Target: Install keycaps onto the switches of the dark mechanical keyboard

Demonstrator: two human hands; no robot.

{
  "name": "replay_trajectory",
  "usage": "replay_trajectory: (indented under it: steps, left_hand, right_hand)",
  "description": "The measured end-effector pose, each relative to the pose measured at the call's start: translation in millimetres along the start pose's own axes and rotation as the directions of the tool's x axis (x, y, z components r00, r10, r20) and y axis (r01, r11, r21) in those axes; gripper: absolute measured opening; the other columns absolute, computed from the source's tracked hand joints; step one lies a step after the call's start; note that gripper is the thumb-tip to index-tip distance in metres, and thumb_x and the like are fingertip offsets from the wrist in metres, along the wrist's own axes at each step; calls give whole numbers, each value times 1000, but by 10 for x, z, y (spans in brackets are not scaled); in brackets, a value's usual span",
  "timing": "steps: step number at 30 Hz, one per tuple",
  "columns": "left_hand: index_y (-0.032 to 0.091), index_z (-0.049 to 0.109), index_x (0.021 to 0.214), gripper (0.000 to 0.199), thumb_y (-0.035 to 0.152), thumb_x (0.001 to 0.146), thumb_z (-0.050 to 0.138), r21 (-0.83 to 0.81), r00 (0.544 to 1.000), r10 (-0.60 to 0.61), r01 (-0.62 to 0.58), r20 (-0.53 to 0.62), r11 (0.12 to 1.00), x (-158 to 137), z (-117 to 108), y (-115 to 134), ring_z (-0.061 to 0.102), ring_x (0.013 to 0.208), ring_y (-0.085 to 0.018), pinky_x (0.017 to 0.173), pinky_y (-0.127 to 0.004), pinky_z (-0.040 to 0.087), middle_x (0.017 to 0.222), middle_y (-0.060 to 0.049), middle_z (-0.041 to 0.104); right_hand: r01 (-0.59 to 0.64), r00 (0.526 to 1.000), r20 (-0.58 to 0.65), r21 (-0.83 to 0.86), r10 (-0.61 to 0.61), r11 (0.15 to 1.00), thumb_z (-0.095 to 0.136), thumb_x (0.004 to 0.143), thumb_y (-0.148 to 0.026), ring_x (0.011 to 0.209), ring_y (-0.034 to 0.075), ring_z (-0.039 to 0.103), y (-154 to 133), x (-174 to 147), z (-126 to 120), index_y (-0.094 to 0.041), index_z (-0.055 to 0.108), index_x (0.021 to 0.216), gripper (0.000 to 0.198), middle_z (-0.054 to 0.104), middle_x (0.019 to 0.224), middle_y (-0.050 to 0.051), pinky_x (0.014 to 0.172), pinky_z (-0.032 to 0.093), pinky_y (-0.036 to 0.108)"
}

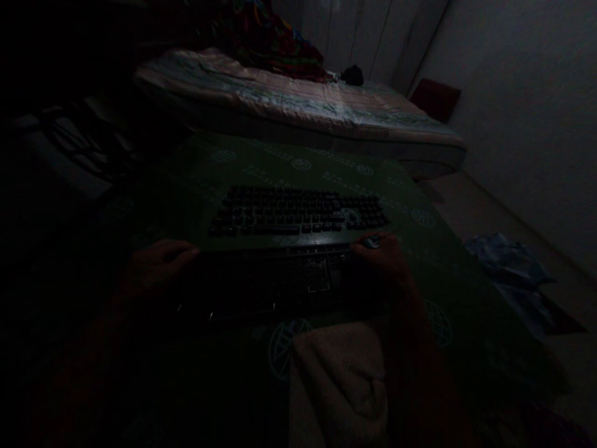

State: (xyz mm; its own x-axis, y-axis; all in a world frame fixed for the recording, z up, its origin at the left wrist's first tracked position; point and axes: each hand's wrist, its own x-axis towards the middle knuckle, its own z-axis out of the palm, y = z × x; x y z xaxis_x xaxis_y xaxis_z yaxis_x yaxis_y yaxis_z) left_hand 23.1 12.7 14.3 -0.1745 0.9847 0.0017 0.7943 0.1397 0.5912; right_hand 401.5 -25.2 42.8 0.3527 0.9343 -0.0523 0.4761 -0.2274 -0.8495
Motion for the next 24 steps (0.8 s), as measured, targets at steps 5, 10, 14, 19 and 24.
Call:
replay_trajectory:
  steps: [5, 10, 14, 19, 24]
  left_hand:
    - [19, 62, 80, 44, 54, 61, 43, -2, 1000, -2, 2, -8, 1000, 11, -4, -3, 61, 97, -26, 93, -40, 47, 102, -8, 65]
    - [19, 61, 78, 45, 55, 58, 42, -10, 1000, -1, 1, -7, 1000, 13, 9, 10, 60, 97, -27, 93, -40, 47, 99, -8, 65]
    - [20, 62, 80, 48, 56, 57, 42, 11, 999, -34, 34, 6, 999, 0, -3, 38, 60, 98, -27, 93, -40, 46, 103, -9, 65]
    - [20, 61, 79, 45, 55, 58, 43, -2, 1000, -8, 8, -18, 1000, 1, -11, 34, 61, 98, -27, 94, -40, 47, 103, -8, 65]
    - [20, 63, 78, 41, 54, 62, 45, 10, 1000, 3, -2, -14, 1000, 2, -13, 13, 61, 95, -25, 91, -38, 49, 101, -6, 66]
  right_hand:
    - [42, 993, 105, 46, -47, 998, 70, 53, -36, 48, 10, 49, 11, -17, 89, -16, 65, 63, 23, 55, 52, -3, 44, 37, 20]
    - [-8, 1000, 24, 49, 7, 999, 70, 50, -35, 47, 10, 48, -20, -10, 45, -16, 63, 59, 22, 53, 50, -2, 42, 36, 21]
    - [52, 994, 92, 101, -61, 994, 69, 52, -35, 47, 10, 48, -60, -58, 109, -16, 63, 59, 22, 53, 51, -3, 43, 37, 20]
    - [74, 986, 147, 64, -82, 995, 69, 54, -34, 47, 9, 48, -3, -39, 121, -15, 64, 62, 21, 54, 51, -3, 43, 37, 20]
    - [126, 980, 150, 47, -132, 991, 69, 56, -32, 49, 9, 50, -4, -44, 84, -16, 65, 60, 18, 56, 53, -2, 45, 39, 19]
